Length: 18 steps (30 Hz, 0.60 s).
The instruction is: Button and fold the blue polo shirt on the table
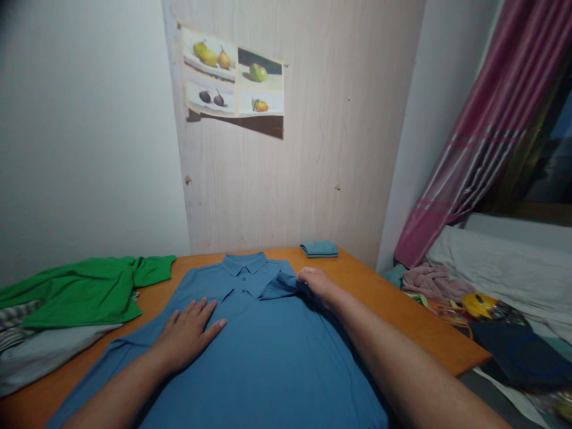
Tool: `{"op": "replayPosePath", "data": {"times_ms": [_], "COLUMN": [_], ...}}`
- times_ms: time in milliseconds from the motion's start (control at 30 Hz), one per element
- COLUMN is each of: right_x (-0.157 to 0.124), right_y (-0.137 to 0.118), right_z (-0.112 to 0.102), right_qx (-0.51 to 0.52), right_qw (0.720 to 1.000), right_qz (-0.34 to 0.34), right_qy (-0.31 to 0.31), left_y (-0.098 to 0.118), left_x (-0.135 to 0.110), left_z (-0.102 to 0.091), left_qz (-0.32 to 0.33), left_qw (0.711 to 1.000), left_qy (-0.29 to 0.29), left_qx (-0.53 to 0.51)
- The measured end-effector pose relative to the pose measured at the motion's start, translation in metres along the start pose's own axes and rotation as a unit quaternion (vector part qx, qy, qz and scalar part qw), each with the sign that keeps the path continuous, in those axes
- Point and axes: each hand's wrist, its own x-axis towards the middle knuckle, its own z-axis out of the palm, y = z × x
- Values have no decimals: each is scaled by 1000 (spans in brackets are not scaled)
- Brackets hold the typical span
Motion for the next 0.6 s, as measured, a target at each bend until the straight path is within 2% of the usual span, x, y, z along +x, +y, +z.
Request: {"op": "replayPosePath", "data": {"times_ms": [100, 200, 267, 433, 600], "right_x": [-5, -8, -8, 6, 18], "right_y": [-2, -1, -1, -8, -21], "right_z": [-8, -11, -9, 8, 46], "right_qx": [13, -19, -54, -132, -224], "right_qw": [999, 989, 981, 982, 968], "right_qz": [-6, 33, 59, 31, -52], "right_qy": [-46, -145, -176, -134, -103], "left_y": [1, 2, 1, 0, 0], "left_x": [-1, -1, -1, -1, -2], "left_z": [-2, -2, -2, 0, -1], "left_qz": [-3, -3, -4, -3, -3], "left_qw": [1000, 1000, 1000, 1000, 1000], "left_qy": [-5, -5, -5, 2, -4], "left_qx": [0, -3, -5, -8, -7]}}
